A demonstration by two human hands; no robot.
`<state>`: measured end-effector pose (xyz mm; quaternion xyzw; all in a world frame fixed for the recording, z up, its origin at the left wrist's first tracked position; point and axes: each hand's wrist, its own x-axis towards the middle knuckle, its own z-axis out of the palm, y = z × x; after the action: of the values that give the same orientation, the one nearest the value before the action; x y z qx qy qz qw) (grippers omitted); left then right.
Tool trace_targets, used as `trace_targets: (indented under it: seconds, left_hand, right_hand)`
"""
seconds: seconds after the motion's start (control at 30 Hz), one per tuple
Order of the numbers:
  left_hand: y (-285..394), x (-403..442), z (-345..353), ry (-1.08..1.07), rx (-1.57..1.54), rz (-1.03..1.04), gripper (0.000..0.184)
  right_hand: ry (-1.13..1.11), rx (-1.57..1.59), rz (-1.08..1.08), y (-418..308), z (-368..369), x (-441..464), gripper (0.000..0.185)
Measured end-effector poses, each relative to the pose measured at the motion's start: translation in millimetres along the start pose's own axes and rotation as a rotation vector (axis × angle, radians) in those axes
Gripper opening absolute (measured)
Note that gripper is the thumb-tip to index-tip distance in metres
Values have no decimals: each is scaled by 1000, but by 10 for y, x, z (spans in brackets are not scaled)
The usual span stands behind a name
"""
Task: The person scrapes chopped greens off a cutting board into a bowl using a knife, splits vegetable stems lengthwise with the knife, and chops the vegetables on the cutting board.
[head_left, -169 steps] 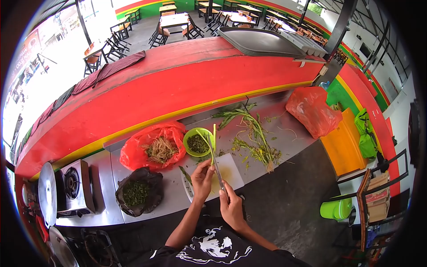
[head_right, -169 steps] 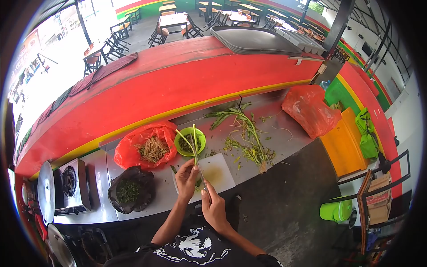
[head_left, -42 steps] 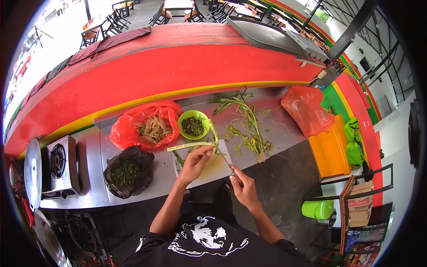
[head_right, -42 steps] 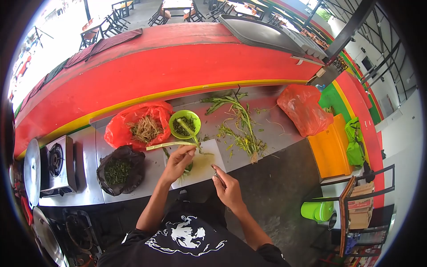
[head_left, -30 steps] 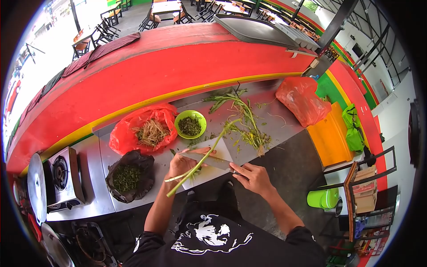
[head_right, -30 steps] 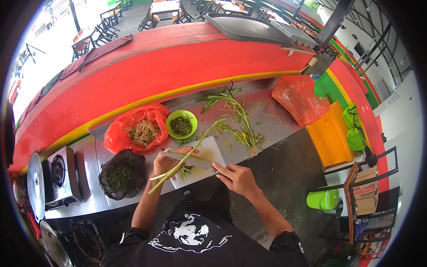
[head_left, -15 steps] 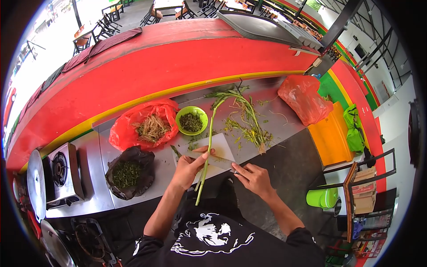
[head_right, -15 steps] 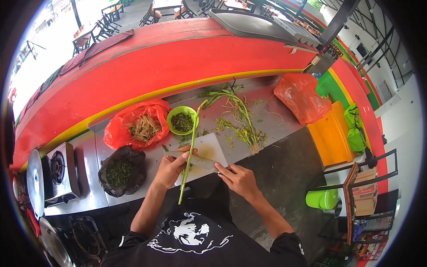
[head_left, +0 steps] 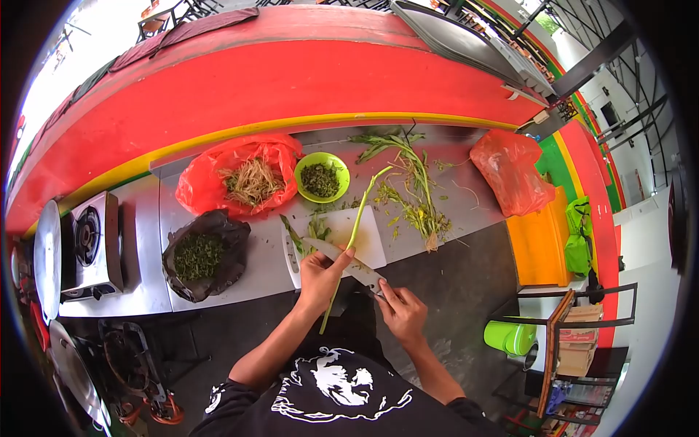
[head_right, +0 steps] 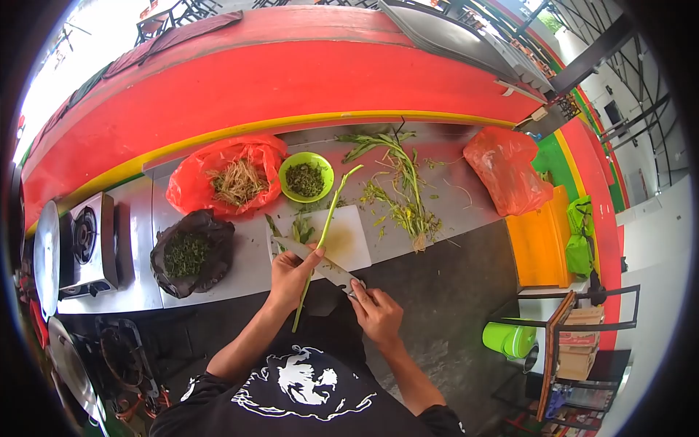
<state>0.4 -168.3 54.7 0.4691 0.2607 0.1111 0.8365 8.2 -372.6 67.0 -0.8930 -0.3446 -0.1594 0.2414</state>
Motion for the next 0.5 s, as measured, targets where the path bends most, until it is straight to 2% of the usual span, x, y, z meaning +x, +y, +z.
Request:
trace_targets:
  seconds: [0.23,0.3,0.37,0.5]
  left_hand:
    - [-6,-188,-49,112,91,12,23]
    - [-140,-79,-133,57,67,23,23]
    - [201,-128,5,46,12,-13,22]
    - [313,-84,47,-16,140,-16,27]
  right_hand:
    - [89,127,155,-280,230,-149,51]
    - [79,158,176,-307,235,-161,50]
    - [76,184,189,-317,207,-115,49]
    - [71,235,177,-307,133,-60,48]
